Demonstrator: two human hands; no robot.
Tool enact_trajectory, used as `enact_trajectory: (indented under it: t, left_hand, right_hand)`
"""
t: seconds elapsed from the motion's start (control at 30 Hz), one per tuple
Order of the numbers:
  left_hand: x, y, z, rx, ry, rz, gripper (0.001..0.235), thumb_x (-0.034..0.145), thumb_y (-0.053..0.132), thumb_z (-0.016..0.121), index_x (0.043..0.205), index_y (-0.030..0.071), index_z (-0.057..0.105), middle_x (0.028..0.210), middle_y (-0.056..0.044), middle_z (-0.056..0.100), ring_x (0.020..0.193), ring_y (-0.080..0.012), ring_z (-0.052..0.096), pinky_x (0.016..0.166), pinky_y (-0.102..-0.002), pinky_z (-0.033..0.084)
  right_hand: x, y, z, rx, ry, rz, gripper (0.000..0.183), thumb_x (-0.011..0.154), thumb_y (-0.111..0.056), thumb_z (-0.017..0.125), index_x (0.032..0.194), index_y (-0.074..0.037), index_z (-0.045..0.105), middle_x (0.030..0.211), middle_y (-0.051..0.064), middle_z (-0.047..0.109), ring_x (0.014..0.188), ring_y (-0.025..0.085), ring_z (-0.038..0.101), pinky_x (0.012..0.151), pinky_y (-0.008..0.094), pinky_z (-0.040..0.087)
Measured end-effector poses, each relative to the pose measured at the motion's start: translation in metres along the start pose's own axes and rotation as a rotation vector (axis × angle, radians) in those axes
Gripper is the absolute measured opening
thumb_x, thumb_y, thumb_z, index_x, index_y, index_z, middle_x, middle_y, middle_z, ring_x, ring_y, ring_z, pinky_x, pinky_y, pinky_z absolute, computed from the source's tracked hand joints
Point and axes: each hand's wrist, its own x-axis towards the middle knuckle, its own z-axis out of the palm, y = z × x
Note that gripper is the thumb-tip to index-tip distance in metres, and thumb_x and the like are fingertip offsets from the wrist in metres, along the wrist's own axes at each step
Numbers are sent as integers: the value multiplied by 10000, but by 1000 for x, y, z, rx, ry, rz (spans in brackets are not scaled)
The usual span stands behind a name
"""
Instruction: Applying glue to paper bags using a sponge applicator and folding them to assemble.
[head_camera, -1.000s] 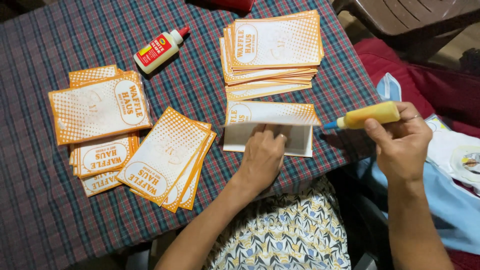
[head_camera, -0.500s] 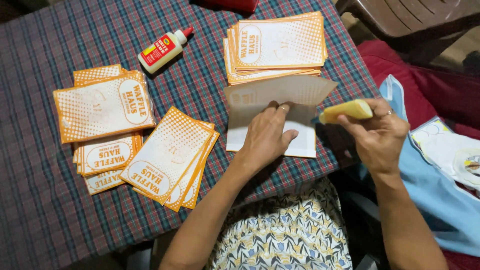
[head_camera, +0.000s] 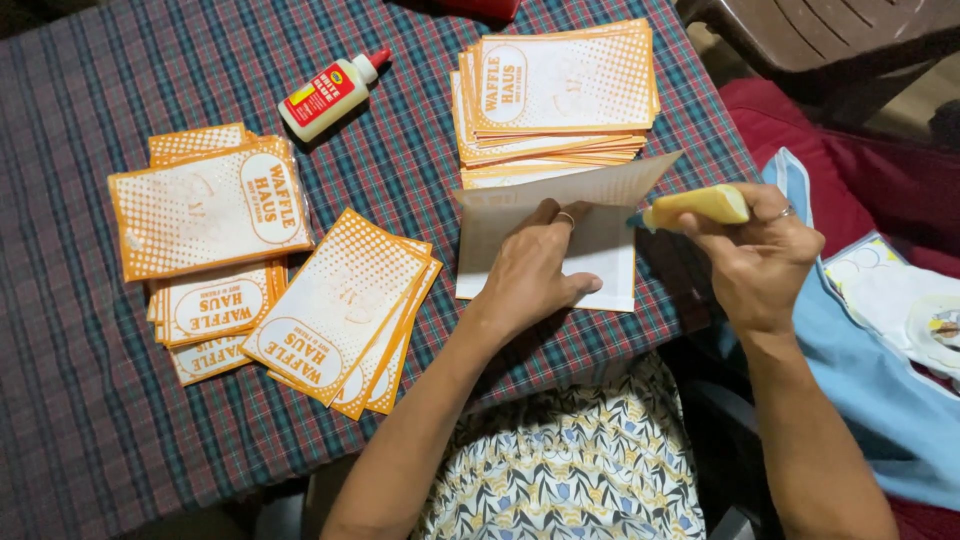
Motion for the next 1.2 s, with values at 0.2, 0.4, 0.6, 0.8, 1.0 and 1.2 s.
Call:
enact_trajectory:
  t: [0.2, 0.4, 0.6, 0.8, 1.0, 1.2]
  left_hand:
    - [3, -3, 5, 32, 14, 17, 841, 720, 373, 867, 1399, 8, 530, 1141, -151, 603, 923, -425, 676, 806, -556, 518]
    - [1, 3, 0, 20, 1, -12, 873, 719, 357, 892, 1430, 31, 505, 1158, -147, 597, 921, -432, 685, 819, -561, 528]
    - [2, -1, -1, 8, -32, -5, 824, 758, 339, 867, 1420, 24, 491, 1189, -154, 578, 918, -438, 683, 803, -580, 534]
    - [3, -8, -27, -89, -196, 26, 562, 946, 252, 550, 1477, 87, 466, 1342, -145, 533, 1132, -378, 621, 939, -501, 444]
    - [11, -24, -52, -328, -353, -68, 529, 1003, 430, 442, 1350, 71, 616, 1262, -176, 635, 1155, -300, 638, 962, -409, 504]
    - [20, -39, -40, -658, -329, -148, 565, 1006, 498, 502, 1134, 1, 740, 956, -164, 757, 890, -228, 773, 898, -386, 609]
  right_hand:
    - [-16, -17, -17, 31, -99, 136, 276, 931, 49, 827, 1131, 58, 638, 1033, 106, 637, 965, 174, 635, 905, 257, 579]
    - [-28, -29, -30, 15, -194, 231, 315, 868, 17, 823, 1139, 55, 667, 1049, 93, 663, 961, 164, 651, 898, 244, 564]
    - [-42, -31, -33, 54, -147, 267, 328, 860, 46, 816, 1135, 41, 638, 1015, 89, 644, 930, 162, 657, 886, 237, 581]
    - [-55, -32, -24, -54, -167, 184, 265, 836, 34, 849, 1032, 57, 671, 1034, 113, 677, 888, 164, 663, 811, 238, 572]
    - [-61, -51, 23, 128, -169, 97, 249, 803, 80, 824, 1021, 79, 703, 984, 171, 733, 877, 207, 720, 769, 279, 593]
    - [-56, -79, 74, 309, -170, 43, 266, 769, 143, 811, 1011, 93, 712, 920, 231, 780, 863, 278, 773, 739, 356, 611]
